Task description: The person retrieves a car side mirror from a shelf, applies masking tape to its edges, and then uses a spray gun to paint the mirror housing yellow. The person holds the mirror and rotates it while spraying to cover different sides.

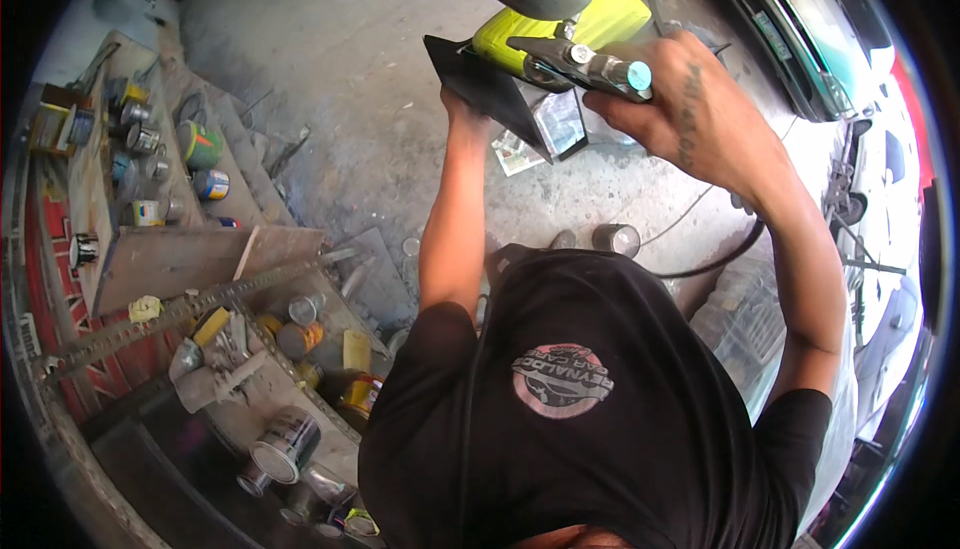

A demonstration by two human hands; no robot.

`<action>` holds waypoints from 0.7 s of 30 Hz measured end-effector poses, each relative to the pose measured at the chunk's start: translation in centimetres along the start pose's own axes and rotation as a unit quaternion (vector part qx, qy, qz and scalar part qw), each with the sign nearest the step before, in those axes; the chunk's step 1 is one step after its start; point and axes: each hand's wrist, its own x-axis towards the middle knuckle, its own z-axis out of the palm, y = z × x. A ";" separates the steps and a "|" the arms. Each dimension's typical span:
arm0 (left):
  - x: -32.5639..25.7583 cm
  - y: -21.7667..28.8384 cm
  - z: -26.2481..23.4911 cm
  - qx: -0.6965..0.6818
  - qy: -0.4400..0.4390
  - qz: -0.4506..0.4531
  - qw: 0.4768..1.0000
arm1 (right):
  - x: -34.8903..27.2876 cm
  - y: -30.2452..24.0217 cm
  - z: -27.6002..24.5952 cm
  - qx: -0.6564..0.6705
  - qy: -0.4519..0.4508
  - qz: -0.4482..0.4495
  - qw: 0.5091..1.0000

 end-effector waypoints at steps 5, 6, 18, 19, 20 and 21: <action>-0.5 1.7 1.6 0.119 0.000 0.055 0.991 | 0.5 0.1 0.4 0.034 0.064 -0.064 0.995; 0.7 0.2 1.0 0.012 -0.017 0.034 0.999 | 0.6 -0.4 0.3 0.028 0.064 -0.069 0.995; 0.8 2.2 0.8 -0.192 0.138 -0.097 0.967 | -3.9 -0.9 -2.3 -0.047 -0.031 0.065 0.996; 0.8 2.1 0.7 -0.179 0.141 -0.091 0.969 | -3.8 -1.5 -2.5 -0.053 -0.005 0.041 0.998; 0.9 2.0 0.6 -0.165 0.144 -0.085 0.972 | -3.5 -1.8 -2.4 -0.036 0.000 0.034 0.999; 0.9 1.8 0.5 -0.163 0.146 -0.076 0.973 | -3.0 -2.1 -2.3 -0.019 0.004 0.027 0.999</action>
